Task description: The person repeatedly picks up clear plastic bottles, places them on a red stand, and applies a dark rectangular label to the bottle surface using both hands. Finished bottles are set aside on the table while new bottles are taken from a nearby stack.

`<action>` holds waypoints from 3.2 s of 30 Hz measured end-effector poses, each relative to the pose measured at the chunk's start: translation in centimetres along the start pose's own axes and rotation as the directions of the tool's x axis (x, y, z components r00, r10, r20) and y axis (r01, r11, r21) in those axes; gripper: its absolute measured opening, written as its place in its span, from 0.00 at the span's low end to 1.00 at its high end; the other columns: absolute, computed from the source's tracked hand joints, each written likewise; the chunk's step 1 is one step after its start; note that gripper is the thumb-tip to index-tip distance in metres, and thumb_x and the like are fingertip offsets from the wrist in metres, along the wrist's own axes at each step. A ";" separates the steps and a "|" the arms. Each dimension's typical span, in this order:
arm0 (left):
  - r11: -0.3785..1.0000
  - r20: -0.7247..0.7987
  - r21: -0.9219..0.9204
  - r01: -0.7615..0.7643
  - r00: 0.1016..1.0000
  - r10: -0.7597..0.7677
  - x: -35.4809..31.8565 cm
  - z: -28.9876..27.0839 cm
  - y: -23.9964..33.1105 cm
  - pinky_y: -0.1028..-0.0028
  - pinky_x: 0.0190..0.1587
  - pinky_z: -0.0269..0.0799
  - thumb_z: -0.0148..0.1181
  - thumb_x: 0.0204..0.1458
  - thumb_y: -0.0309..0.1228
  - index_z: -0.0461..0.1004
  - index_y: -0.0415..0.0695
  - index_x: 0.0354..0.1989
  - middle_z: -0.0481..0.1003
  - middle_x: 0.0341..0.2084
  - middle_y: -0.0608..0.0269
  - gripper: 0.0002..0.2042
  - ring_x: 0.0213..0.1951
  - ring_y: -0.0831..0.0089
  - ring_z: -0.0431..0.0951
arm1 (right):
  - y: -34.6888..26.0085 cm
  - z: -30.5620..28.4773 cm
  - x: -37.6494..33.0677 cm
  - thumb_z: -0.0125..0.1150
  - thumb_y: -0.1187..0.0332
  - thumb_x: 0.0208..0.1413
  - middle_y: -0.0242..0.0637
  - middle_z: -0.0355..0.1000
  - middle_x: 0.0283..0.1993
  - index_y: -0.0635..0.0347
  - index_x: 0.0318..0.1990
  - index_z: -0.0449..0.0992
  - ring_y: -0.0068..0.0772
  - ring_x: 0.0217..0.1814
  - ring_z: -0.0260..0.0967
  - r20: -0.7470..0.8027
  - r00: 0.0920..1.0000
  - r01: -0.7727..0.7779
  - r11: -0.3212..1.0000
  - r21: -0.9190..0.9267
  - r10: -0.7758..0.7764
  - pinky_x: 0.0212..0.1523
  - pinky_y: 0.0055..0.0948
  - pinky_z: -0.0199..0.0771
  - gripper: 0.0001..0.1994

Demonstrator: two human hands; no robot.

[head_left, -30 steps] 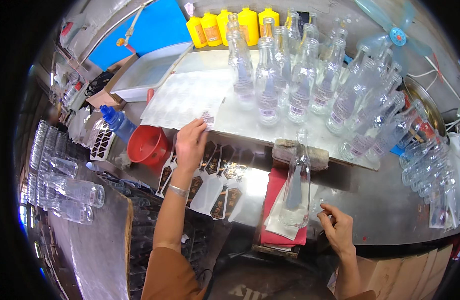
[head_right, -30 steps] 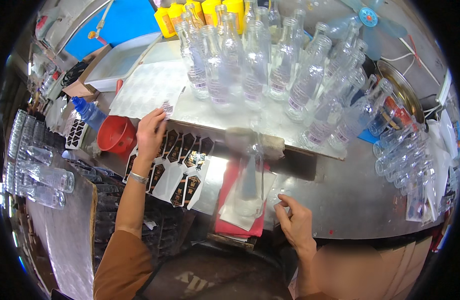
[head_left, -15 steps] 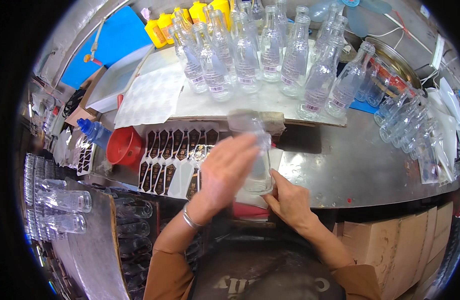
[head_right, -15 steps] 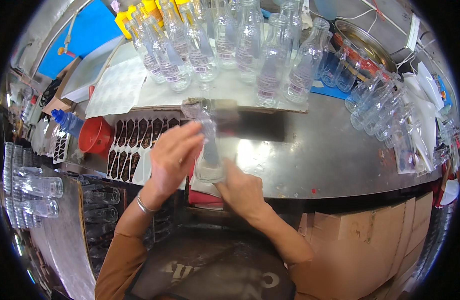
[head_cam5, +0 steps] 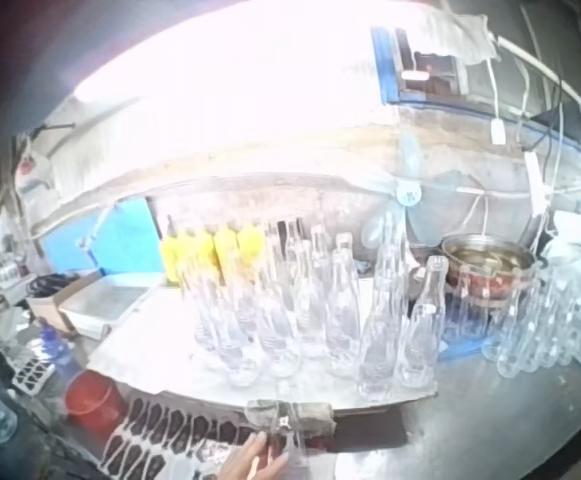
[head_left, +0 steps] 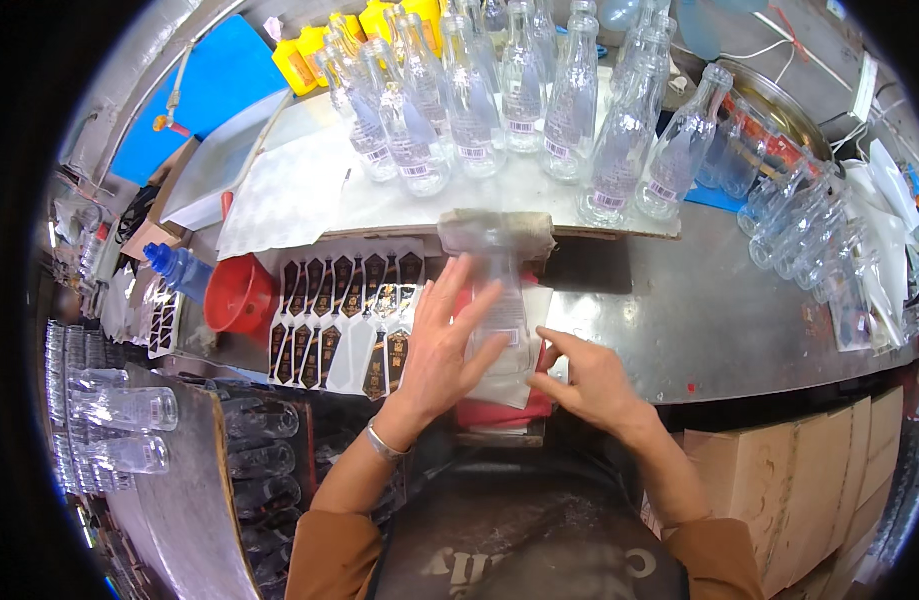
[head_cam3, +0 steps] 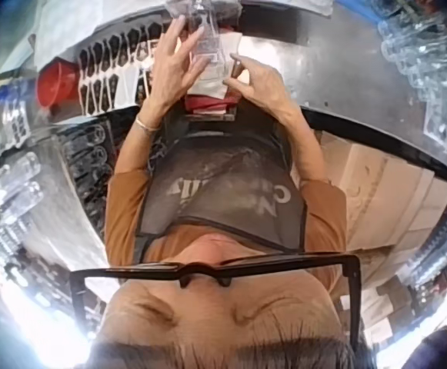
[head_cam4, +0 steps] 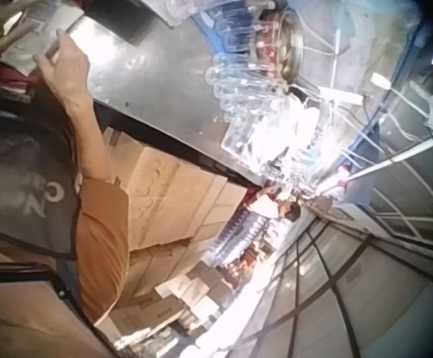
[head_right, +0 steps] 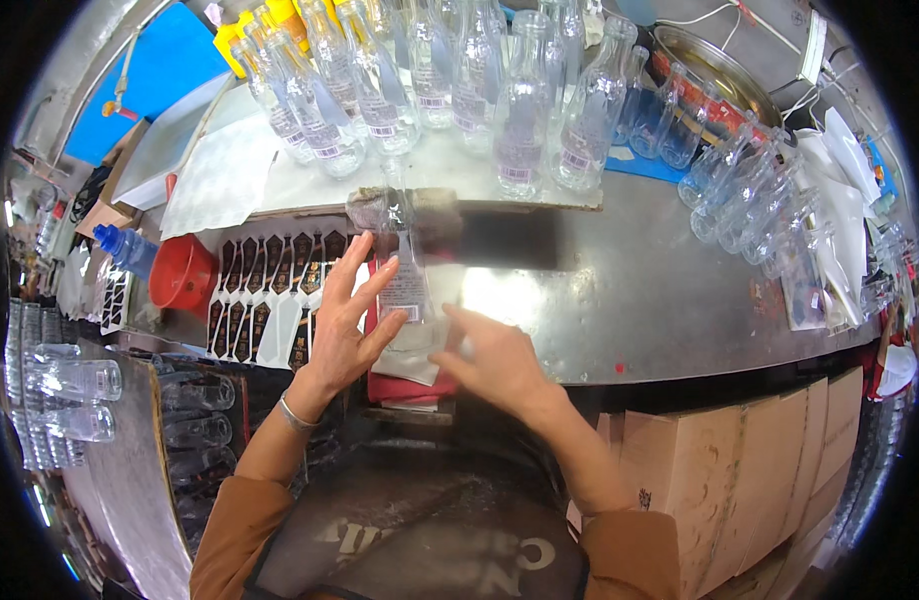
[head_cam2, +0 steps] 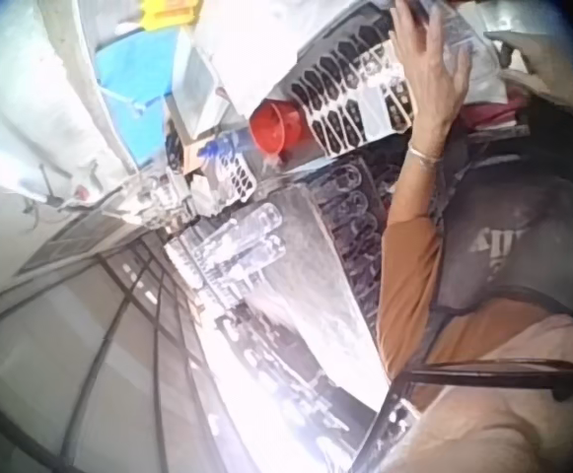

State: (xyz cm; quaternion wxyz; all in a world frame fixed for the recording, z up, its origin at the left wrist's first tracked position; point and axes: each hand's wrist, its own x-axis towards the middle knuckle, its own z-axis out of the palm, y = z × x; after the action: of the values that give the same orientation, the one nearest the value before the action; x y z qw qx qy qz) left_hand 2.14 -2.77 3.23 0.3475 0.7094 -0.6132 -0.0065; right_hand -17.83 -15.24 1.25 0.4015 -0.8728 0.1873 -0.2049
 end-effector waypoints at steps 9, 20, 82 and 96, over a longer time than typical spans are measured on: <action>0.931 0.005 -0.337 0.142 0.989 -0.150 0.0 -0.2 -0.1 0.60 0.69 0.59 0.60 0.60 0.28 0.71 0.43 0.65 0.60 0.71 0.48 0.23 0.70 0.55 0.63 | 0.3 0.5 3.4 0.60 0.62 0.66 0.36 0.76 0.51 0.70 0.62 0.71 0.17 0.36 0.69 0.047 0.952 -0.286 0.827 0.484 0.302 0.36 0.20 0.71 0.23; 0.913 -0.007 -0.384 0.137 0.988 -0.152 -0.1 0.8 -0.2 0.61 0.67 0.65 0.66 0.56 0.27 0.72 0.45 0.65 0.62 0.70 0.50 0.25 0.67 0.56 0.66 | -1.1 0.8 4.6 0.64 0.62 0.63 0.39 0.75 0.53 0.72 0.60 0.70 0.15 0.32 0.70 0.089 0.949 -0.308 0.827 0.471 0.303 0.34 0.19 0.70 0.25; 0.964 -0.197 -0.250 0.092 0.970 -0.144 -4.9 4.0 0.7 0.65 0.52 0.74 0.81 0.36 0.28 0.31 0.31 0.75 0.62 0.67 0.42 0.65 0.51 0.61 0.74 | -8.0 0.4 8.4 0.63 0.73 0.41 0.40 0.73 0.34 0.58 0.38 0.75 0.42 0.39 0.71 0.279 0.778 0.627 0.669 -0.399 -0.563 0.41 0.37 0.74 0.13; 0.815 -0.005 -0.520 0.255 0.954 -0.301 -5.4 2.7 0.8 0.66 0.55 0.72 0.77 0.44 0.25 0.33 0.37 0.77 0.68 0.62 0.43 0.59 0.58 0.61 0.74 | -2.5 -3.5 11.5 0.68 0.75 0.46 0.42 0.79 0.45 0.60 0.42 0.79 0.46 0.43 0.77 -0.212 0.912 0.299 0.923 -0.240 -0.351 0.45 0.39 0.78 0.13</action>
State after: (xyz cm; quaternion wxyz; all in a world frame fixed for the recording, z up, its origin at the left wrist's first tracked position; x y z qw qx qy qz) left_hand -1.07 0.67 -0.71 0.5457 0.6722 -0.4631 -0.1895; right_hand -9.48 -21.56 7.69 0.2436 -0.8951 0.1078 -0.3575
